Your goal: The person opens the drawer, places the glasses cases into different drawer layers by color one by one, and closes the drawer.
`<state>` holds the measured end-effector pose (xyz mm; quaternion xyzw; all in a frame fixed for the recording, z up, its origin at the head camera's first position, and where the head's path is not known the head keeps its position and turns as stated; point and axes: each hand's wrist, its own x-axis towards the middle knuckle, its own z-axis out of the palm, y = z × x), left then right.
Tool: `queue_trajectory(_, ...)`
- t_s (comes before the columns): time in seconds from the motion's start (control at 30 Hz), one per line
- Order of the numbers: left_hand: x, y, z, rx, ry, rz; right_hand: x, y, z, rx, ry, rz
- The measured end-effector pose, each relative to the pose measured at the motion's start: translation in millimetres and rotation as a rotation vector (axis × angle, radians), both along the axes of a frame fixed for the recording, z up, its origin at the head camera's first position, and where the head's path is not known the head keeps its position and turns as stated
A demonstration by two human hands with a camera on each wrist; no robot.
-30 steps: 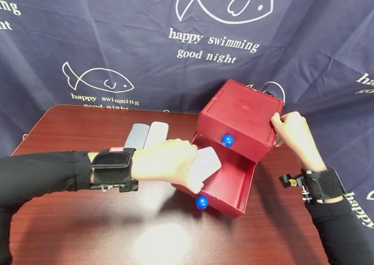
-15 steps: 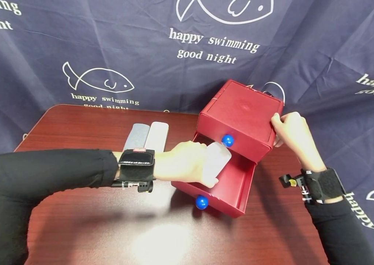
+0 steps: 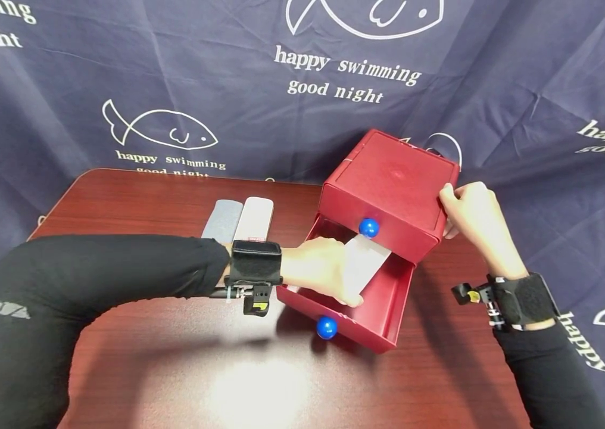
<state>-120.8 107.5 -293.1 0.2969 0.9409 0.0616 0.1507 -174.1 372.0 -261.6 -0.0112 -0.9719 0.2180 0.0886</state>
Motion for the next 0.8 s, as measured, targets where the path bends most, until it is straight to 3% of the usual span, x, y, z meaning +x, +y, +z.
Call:
queue_trajectory(0.23,-1.3,12.3,7.1,-0.066,-0.124,0.085,-1.0,1.4,1.3,0.014,0.013,-0.006)
queue_trajectory(0.4,-4.5,22.7,18.6,-0.232,-0.222,0.085,-1.4,1.9,2.1,0.018,0.017,-0.002)
queue_trajectory(0.57,-10.6,34.9,26.6,-0.430,-0.441,0.160,-2.1,2.0,2.2,0.021,0.021,0.001)
queue_trajectory(0.73,-14.9,36.6,20.0,-0.344,-0.602,0.227,-3.5,2.1,2.0,0.022,0.020,-0.002)
queue_trajectory(0.77,-25.2,31.9,1.6,-0.258,-0.640,0.070,-3.7,2.0,2.0,0.022,0.021,-0.002)
queue_trajectory(0.8,-27.0,31.1,-2.7,-0.230,-0.652,0.041,-3.7,1.9,2.2,0.021,0.022,-0.001)
